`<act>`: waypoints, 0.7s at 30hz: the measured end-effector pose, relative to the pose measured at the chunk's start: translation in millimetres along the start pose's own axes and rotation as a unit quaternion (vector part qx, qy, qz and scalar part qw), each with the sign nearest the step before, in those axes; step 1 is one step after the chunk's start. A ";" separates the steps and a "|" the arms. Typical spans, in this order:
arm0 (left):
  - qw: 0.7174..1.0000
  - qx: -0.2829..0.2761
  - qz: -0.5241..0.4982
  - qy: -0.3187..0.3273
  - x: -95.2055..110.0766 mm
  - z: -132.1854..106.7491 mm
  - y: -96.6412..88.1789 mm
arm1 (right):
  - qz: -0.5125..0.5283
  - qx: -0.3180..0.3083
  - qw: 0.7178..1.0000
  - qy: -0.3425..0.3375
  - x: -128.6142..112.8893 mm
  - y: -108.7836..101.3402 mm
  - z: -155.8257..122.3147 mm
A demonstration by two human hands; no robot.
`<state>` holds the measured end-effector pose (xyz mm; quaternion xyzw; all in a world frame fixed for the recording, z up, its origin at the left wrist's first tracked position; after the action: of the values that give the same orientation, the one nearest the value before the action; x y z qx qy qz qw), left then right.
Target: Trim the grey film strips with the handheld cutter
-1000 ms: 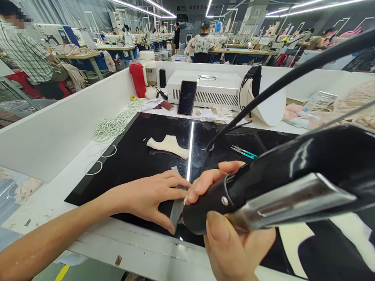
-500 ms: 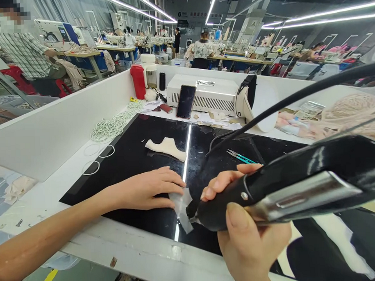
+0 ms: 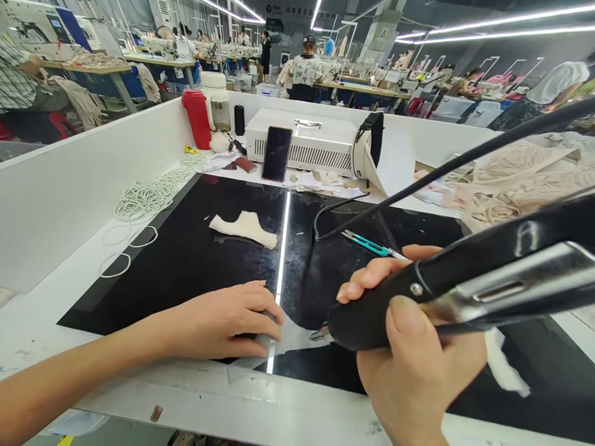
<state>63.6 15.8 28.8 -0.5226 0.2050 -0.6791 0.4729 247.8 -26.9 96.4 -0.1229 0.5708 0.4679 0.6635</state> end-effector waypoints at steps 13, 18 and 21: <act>0.999 -0.027 -0.025 -0.035 -2.8 -2.3 1.6 | 0.065 -0.099 0.993 -0.002 7.7 28.3 -28.1; 0.999 -0.022 -0.030 -0.037 -3.8 -2.3 1.8 | 0.075 -0.095 0.993 -0.004 6.9 26.4 -28.3; 0.999 -0.017 -0.029 -0.034 -3.8 -2.2 1.1 | 0.076 -0.090 0.993 0.001 8.4 26.5 -28.0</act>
<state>62.0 18.1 25.2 -0.5589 0.1849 -0.6711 0.4506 208.8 -28.3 90.0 -0.1393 0.5348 0.5664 0.6113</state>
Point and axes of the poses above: each hand's wrist, its own z-axis towards the middle knuckle, its own y-axis out of the palm, x = y × z, the point moved 7 cm from there along z, towards the middle knuckle, and after that the axes turned 1 degree about x, right-handed, at the moved point
